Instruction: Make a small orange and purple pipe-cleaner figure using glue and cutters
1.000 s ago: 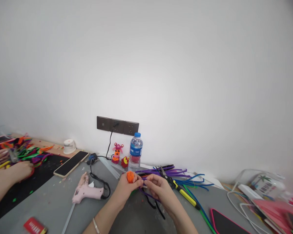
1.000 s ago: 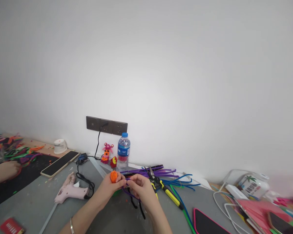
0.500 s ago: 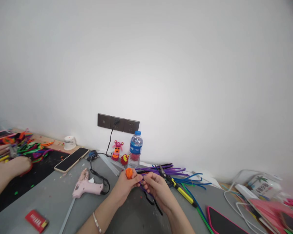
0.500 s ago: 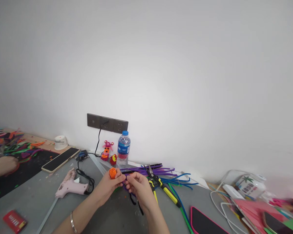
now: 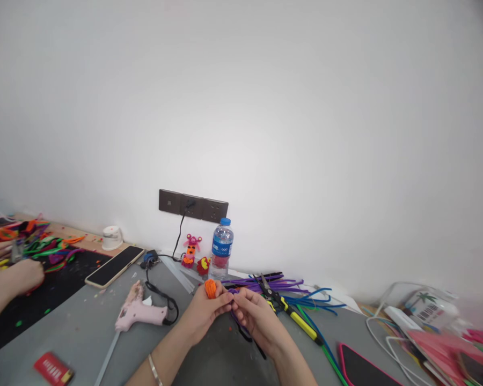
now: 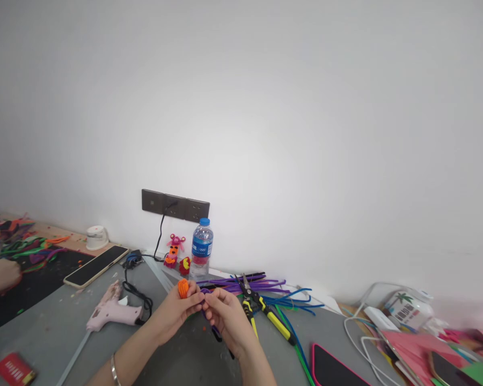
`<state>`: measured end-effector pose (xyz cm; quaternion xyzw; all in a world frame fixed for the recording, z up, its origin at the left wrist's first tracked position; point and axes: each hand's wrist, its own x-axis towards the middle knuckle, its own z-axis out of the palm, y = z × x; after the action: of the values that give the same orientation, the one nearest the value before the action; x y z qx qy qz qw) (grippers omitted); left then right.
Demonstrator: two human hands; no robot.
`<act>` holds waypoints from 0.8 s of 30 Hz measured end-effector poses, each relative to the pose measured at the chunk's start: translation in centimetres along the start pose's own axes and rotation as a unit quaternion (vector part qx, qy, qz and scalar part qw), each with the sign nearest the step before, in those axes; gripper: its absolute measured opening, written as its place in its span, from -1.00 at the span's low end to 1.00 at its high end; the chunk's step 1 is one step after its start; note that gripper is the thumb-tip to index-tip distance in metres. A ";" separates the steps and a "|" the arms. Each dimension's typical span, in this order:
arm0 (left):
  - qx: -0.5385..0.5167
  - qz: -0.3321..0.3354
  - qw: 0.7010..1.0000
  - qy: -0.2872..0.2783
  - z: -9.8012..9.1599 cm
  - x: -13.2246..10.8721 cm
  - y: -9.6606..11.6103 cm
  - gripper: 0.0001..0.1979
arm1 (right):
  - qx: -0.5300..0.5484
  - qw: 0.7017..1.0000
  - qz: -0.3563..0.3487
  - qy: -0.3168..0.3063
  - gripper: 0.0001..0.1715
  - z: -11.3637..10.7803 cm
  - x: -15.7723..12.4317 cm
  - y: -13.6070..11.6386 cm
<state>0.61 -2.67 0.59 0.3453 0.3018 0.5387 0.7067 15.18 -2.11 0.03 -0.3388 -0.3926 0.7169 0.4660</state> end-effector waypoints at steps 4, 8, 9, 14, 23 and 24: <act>-0.016 0.000 1.000 0.002 -0.2 0.1 0.2 -0.55 | -0.013 1.000 -0.015 -0.004 -0.54 0.3 0.2 0.0; -0.046 0.022 0.997 0.056 -0.1 0.4 0.4 -0.53 | -0.010 0.997 -0.078 -0.023 -0.57 0.9 -0.4 -0.8; -0.054 0.032 0.996 0.071 -0.1 0.5 0.4 -0.53 | -0.015 0.995 -0.089 -0.043 -0.57 0.9 -0.8 -1.1; -0.073 0.076 0.990 0.094 -0.3 0.9 0.2 -0.51 | -0.124 0.978 0.007 -0.170 -0.49 0.8 -2.0 -1.5; -0.045 0.055 0.997 0.027 0.1 0.3 0.0 -0.54 | -0.121 0.985 -0.124 -0.018 -0.54 0.5 0.6 0.4; -0.043 0.049 0.997 0.028 0.2 0.3 0.1 -0.54 | -0.115 0.984 -0.134 -0.012 -0.56 0.4 0.7 0.3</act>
<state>0.78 -2.41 0.73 0.3140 0.2809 0.5949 0.6845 14.44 -1.66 -0.12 -0.3258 -0.5199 0.6023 0.5108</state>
